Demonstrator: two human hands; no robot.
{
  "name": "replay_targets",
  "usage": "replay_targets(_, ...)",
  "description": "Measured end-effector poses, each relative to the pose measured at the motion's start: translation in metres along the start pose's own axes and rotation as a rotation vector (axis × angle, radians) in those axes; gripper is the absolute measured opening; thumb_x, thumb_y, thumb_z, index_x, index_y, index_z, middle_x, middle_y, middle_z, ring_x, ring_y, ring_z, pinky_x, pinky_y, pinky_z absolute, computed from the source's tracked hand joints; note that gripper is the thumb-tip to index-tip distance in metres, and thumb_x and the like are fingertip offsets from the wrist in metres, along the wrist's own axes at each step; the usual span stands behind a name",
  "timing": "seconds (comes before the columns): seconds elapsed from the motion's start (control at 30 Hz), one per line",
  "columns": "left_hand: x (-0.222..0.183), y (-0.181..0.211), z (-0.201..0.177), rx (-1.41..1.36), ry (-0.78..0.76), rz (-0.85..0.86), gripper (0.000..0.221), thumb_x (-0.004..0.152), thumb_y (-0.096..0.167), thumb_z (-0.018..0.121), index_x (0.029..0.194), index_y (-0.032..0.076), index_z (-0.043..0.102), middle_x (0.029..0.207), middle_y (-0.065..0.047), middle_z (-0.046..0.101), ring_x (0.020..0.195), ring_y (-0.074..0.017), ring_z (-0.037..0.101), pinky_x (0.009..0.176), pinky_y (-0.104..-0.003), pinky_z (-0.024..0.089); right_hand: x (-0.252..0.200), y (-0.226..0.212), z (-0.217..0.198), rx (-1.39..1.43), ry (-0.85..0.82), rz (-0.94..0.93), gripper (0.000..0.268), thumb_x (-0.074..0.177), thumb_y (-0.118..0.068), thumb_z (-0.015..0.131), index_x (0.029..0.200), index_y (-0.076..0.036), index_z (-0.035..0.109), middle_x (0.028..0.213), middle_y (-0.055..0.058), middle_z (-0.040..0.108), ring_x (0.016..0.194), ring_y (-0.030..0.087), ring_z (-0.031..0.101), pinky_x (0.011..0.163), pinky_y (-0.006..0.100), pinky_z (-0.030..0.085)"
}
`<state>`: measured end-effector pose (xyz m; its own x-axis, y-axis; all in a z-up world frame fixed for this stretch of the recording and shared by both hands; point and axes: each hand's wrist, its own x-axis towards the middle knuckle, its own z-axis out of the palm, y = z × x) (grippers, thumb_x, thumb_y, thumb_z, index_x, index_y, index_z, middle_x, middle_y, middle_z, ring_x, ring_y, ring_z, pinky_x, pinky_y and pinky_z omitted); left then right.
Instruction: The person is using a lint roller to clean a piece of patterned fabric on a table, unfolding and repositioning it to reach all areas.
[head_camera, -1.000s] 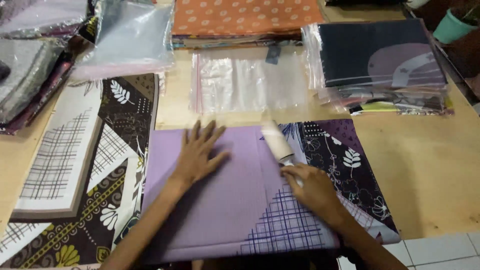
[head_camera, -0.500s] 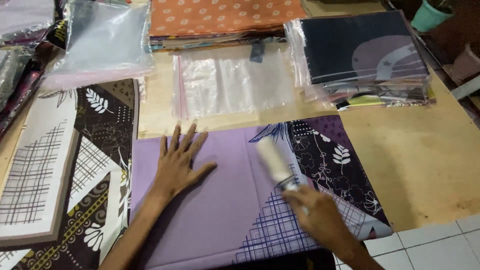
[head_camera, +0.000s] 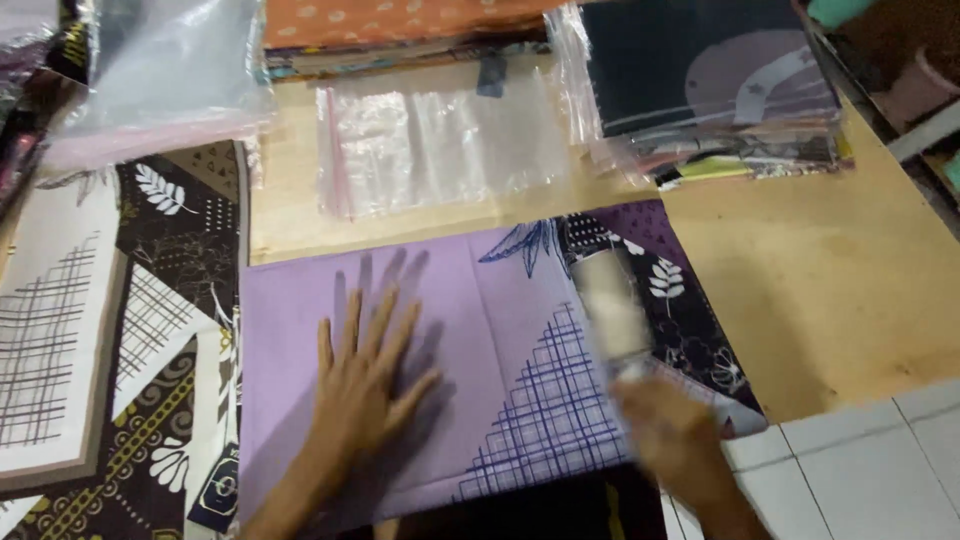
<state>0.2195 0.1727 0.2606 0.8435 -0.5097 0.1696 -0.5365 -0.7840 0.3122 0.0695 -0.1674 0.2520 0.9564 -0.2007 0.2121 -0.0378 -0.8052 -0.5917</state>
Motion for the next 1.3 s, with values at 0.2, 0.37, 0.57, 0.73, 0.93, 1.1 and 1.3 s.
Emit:
replay_targets(0.2,-0.041,-0.016,0.003,0.141,-0.031,-0.029,0.084,0.091,0.077,0.035,0.162,0.033,0.028,0.174,0.001,0.013,0.159,-0.0367,0.005,0.116,-0.069,0.005,-0.036,0.012,0.024,0.020,-0.283,-0.141,0.022,0.089,-0.026,0.072,0.109,-0.021,0.078,0.101,0.004,0.078,0.075,0.020,0.077,0.066,0.037,0.067)
replay_targets(0.37,-0.045,-0.017,0.000,0.129,-0.066,-0.108,0.084,0.091,0.074,0.040,0.164,0.036,0.023,0.174,0.004,0.014,0.160,-0.0322,0.001,0.118,-0.065,0.004,-0.022,0.064,-0.034,-0.194,-0.048,0.272,0.024,0.086,-0.014,0.073,0.110,-0.016,0.080,0.109,0.005,0.081,0.088,0.020,0.078,0.087,0.035,0.061)
replay_targets(0.57,-0.048,-0.017,0.003,0.165,-0.012,-0.079,0.083,0.091,0.071,0.043,0.164,0.035,0.025,0.174,0.004,0.018,0.160,-0.0337,0.008,0.118,-0.067,0.011,-0.055,0.058,-0.027,-0.154,0.115,0.141,0.020,0.092,-0.016,0.067,0.107,-0.018,0.081,0.104,0.007,0.078,0.086,0.024,0.074,0.079,0.039,0.056)
replay_targets(0.73,-0.046,-0.014,-0.003,0.119,-0.047,-0.088,0.082,0.091,0.071,0.041,0.164,0.035,0.025,0.174,0.004,0.016,0.160,-0.0311,0.003,0.120,-0.063,0.004,-0.077,0.012,0.014,0.058,-0.222,-0.134,0.030,0.084,-0.012,0.071,0.112,-0.022,0.077,0.104,0.008,0.077,0.074,0.020,0.077,0.065,0.035,0.065)
replay_targets(0.93,-0.046,-0.013,-0.005,0.117,-0.056,-0.103,0.083,0.091,0.071,0.041,0.163,0.034,0.026,0.174,0.004,0.017,0.160,-0.0310,0.003,0.120,-0.063,0.005,-0.074,0.069,-0.027,0.060,-0.054,0.155,0.025,0.086,-0.008,0.070,0.107,-0.013,0.081,0.108,0.004,0.083,0.098,0.016,0.077,0.091,0.031,0.059)
replay_targets(1.1,-0.044,-0.016,-0.005,0.128,-0.058,-0.106,0.083,0.092,0.073,0.038,0.164,0.035,0.022,0.173,0.004,0.015,0.160,-0.0303,0.000,0.121,-0.061,0.000,-0.071,0.076,-0.070,-0.132,0.082,0.403,0.021,0.094,-0.009,0.064,0.108,-0.008,0.080,0.110,0.007,0.080,0.097,0.021,0.074,0.088,0.034,0.053)
replay_targets(1.3,-0.024,-0.018,-0.044,-0.272,-0.110,-0.321,0.079,0.093,0.057,0.052,0.159,0.018,0.033,0.165,-0.012,0.032,0.153,-0.0336,0.022,0.125,-0.054,0.011,-0.056,-0.015,-0.035,0.019,0.100,0.053,0.023,0.100,-0.012,0.057,0.106,-0.011,0.079,0.106,0.003,0.078,0.090,0.014,0.071,0.071,0.027,0.054)
